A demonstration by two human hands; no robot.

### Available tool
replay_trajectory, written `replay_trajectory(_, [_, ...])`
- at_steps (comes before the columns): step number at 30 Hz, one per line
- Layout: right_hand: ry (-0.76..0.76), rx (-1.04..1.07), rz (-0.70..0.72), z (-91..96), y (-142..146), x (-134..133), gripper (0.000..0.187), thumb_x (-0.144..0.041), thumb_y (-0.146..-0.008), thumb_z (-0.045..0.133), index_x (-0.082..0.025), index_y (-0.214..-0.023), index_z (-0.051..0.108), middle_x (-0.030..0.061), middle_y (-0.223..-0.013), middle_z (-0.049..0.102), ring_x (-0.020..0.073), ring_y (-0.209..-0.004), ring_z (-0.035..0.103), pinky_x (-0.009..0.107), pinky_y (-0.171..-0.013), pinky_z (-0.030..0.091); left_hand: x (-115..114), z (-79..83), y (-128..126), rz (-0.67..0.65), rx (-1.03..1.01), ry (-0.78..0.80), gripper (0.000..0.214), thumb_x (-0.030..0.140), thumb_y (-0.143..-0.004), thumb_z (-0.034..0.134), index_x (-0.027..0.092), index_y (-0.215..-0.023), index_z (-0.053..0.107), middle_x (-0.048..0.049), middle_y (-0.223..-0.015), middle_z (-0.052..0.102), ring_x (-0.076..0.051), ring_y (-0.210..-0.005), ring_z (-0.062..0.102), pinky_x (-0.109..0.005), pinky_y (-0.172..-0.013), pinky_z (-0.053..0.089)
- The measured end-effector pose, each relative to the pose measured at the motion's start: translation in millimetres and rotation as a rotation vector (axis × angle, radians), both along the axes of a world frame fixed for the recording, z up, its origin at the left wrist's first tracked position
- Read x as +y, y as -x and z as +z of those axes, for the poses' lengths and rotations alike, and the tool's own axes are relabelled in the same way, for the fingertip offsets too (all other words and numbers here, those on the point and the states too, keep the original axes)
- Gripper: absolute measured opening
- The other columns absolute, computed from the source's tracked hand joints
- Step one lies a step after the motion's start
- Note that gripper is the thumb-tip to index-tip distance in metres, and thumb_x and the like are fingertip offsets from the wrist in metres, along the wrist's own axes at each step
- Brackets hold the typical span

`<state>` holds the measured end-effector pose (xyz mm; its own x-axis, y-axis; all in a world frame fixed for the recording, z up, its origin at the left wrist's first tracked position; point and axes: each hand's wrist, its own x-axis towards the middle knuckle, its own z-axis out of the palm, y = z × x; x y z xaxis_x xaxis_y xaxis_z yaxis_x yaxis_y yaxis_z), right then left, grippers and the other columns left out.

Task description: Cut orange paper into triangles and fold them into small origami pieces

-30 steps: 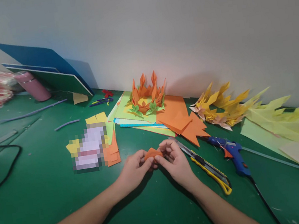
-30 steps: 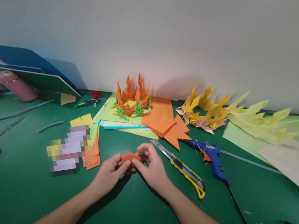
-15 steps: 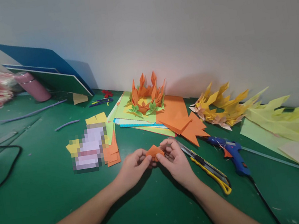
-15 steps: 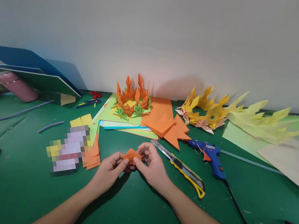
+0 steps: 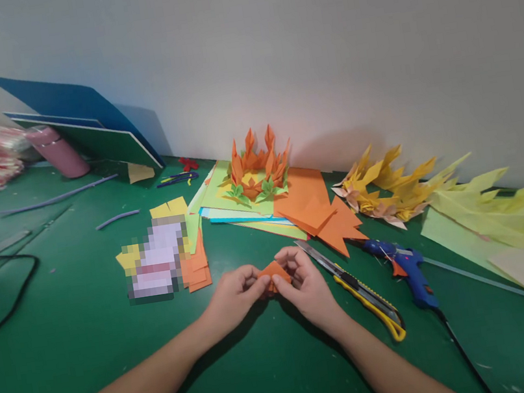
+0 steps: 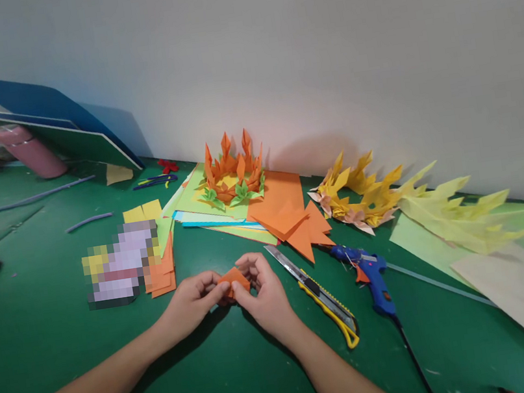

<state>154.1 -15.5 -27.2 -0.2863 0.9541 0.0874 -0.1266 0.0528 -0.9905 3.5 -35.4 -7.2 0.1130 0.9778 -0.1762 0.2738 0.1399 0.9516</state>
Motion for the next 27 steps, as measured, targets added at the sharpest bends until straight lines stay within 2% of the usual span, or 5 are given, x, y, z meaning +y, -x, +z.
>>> replay_trajectory(9, [0.095, 0.099, 0.071, 4.8, 0.6, 0.0, 0.031, -0.028, -0.07, 0.065, -0.025, -0.092, 0.042, -0.0038, -0.077, 0.052, 0.0106, -0.062, 0.054, 0.023, -0.057, 0.048, 2.0, 1.6, 1.2, -0.048, -0.29, 0.162, 0.039, 0.053, -0.069, 0.064, 0.016, -0.068, 0.054, -0.001, -0.062, 0.065, -0.013, -0.06, 0.061, -0.027, -0.062, 0.047])
replay_trajectory(15, [0.157, 0.144, 0.118, 6.2, -1.1, 1.5, 0.034, -0.033, -0.071, 0.067, -0.025, -0.092, 0.042, -0.0039, -0.078, 0.054, 0.0099, -0.059, 0.053, 0.023, -0.056, 0.048, 2.1, -0.1, 0.7, -0.056, -0.338, 0.144, 0.038, 0.052, -0.072, 0.064, 0.016, -0.075, 0.05, -0.0003, -0.063, 0.066, -0.014, -0.062, 0.063, -0.027, -0.063, 0.048])
replay_trajectory(19, [0.11, 0.122, 0.019, 4.6, -2.3, 2.9, 0.033, -0.035, -0.069, 0.069, -0.023, -0.091, 0.048, -0.0018, -0.08, 0.055, 0.0125, -0.07, 0.057, 0.025, -0.065, 0.05, 0.2, -0.6, -0.5, 0.028, -0.31, 0.046, 0.038, 0.04, -0.069, 0.07, 0.02, -0.087, 0.043, 0.0037, -0.065, 0.062, -0.012, -0.062, 0.06, -0.026, -0.063, 0.046])
replay_trajectory(24, [0.037, 0.083, -0.031, 3.6, -2.0, 2.6, 0.03, -0.036, -0.069, 0.07, -0.023, -0.089, 0.052, 0.0001, -0.082, 0.055, 0.0144, -0.076, 0.056, 0.027, -0.071, 0.049, 0.9, 2.0, 1.1, 0.11, -0.099, -0.228, 0.02, 0.028, -0.071, 0.066, 0.018, -0.074, 0.049, 0.0011, -0.077, 0.053, -0.012, -0.07, 0.053, -0.025, -0.065, 0.045])
replay_trajectory(27, [0.008, 0.047, 0.008, 4.7, -2.4, 1.6, 0.025, -0.036, -0.07, 0.068, -0.022, -0.083, 0.051, -0.0013, -0.077, 0.052, 0.0132, -0.07, 0.053, 0.026, -0.067, 0.048, 2.1, 3.6, 2.6, 0.12, -0.015, -0.286, 0.013, 0.026, -0.072, 0.062, 0.018, -0.071, 0.051, 0.0001, -0.076, 0.051, -0.013, -0.071, 0.051, -0.026, -0.065, 0.043])
